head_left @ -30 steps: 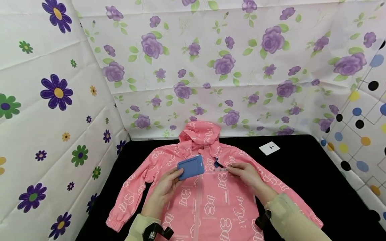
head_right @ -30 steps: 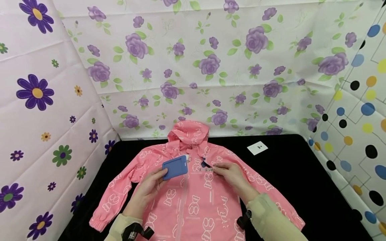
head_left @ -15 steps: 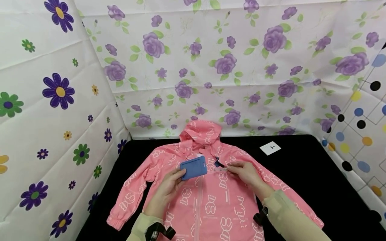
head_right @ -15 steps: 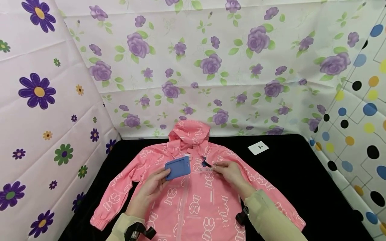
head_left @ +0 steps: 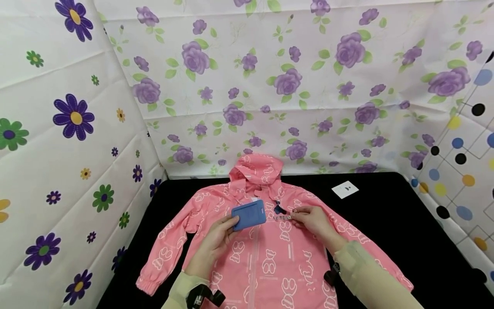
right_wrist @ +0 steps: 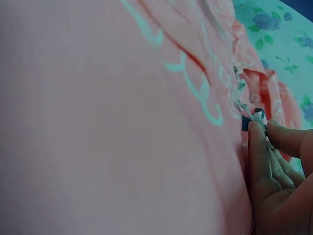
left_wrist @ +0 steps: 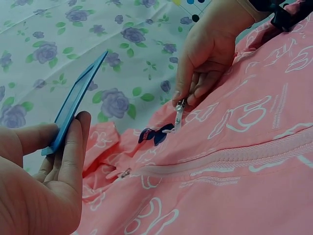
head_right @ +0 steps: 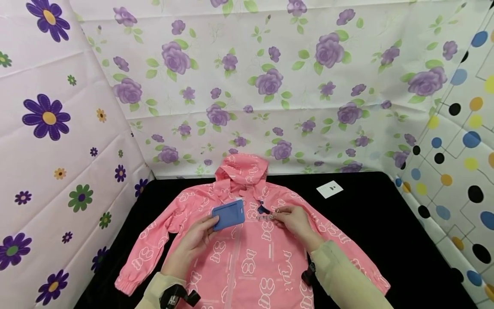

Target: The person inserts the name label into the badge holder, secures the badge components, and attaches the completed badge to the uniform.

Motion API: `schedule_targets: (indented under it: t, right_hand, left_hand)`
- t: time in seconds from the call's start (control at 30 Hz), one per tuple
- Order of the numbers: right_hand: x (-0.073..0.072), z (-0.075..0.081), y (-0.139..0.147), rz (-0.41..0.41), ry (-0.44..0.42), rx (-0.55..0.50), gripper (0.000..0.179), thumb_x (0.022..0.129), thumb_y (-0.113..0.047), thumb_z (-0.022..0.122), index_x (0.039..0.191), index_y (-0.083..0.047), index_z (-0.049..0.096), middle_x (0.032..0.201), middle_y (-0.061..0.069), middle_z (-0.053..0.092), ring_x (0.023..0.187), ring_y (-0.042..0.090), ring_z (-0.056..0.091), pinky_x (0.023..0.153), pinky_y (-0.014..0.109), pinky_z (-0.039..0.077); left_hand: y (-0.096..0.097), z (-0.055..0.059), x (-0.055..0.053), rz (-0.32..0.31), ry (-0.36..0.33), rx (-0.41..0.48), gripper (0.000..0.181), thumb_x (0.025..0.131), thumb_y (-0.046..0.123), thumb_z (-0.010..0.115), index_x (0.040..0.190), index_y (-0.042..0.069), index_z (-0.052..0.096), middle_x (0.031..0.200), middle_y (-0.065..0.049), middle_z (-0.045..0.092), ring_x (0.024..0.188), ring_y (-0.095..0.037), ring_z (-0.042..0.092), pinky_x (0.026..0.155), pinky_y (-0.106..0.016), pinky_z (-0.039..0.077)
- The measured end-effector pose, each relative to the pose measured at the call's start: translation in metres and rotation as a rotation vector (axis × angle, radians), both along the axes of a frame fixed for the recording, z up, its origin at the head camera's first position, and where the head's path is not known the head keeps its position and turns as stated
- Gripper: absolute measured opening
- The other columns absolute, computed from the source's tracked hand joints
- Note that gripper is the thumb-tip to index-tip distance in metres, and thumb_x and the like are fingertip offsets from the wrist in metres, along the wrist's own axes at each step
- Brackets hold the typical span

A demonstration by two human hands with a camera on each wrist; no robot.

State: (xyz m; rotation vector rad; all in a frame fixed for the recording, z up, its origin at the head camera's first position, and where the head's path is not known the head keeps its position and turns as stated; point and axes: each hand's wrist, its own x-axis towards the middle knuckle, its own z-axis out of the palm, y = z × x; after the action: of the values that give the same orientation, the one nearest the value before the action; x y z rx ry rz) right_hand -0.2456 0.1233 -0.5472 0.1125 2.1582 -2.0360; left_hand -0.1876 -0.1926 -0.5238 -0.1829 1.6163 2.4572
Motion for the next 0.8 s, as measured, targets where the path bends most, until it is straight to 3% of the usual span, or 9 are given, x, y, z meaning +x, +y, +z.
schedule_targets:
  t: [0.1, 0.47, 0.8]
  right_hand:
    - [0.0007, 0.0005, -0.0002, -0.005, 0.040, 0.072, 0.030, 0.096, -0.002, 0.078, 0.118, 0.017, 0.070, 0.095, 0.021, 0.079, 0.077, 0.018, 0.078, 0.068, 0.027, 0.065]
    - [-0.0053, -0.0018, 0.0044, -0.035, 0.181, 0.431, 0.025, 0.090, -0.019, 0.087, 0.104, 0.001, 0.080, 0.080, 0.005, 0.079, 0.068, 0.013, 0.075, 0.061, 0.020, 0.057]
    - [-0.0050, -0.0005, 0.0073, -0.077, 0.223, 0.580, 0.032, 0.084, -0.031, 0.093, 0.095, -0.007, 0.075, 0.074, -0.003, 0.075, 0.065, 0.010, 0.069, 0.062, 0.026, 0.053]
  left_hand:
    - [0.0008, 0.0001, 0.0002, -0.002, 0.001, -0.002, 0.052, 0.109, 0.004, 0.058, 0.151, -0.018, 0.039, 0.107, -0.009, 0.076, 0.095, -0.010, 0.075, 0.088, -0.021, 0.061]
    - [0.0016, -0.0005, 0.0008, -0.015, 0.020, -0.027, 0.054, 0.109, 0.005, 0.059, 0.152, -0.020, 0.038, 0.108, -0.009, 0.076, 0.096, -0.010, 0.075, 0.087, -0.022, 0.061]
    - [0.0020, 0.0002, -0.0008, -0.014, 0.005, -0.003, 0.050, 0.108, 0.004, 0.060, 0.148, -0.020, 0.041, 0.102, -0.007, 0.075, 0.092, -0.010, 0.075, 0.087, -0.021, 0.061]
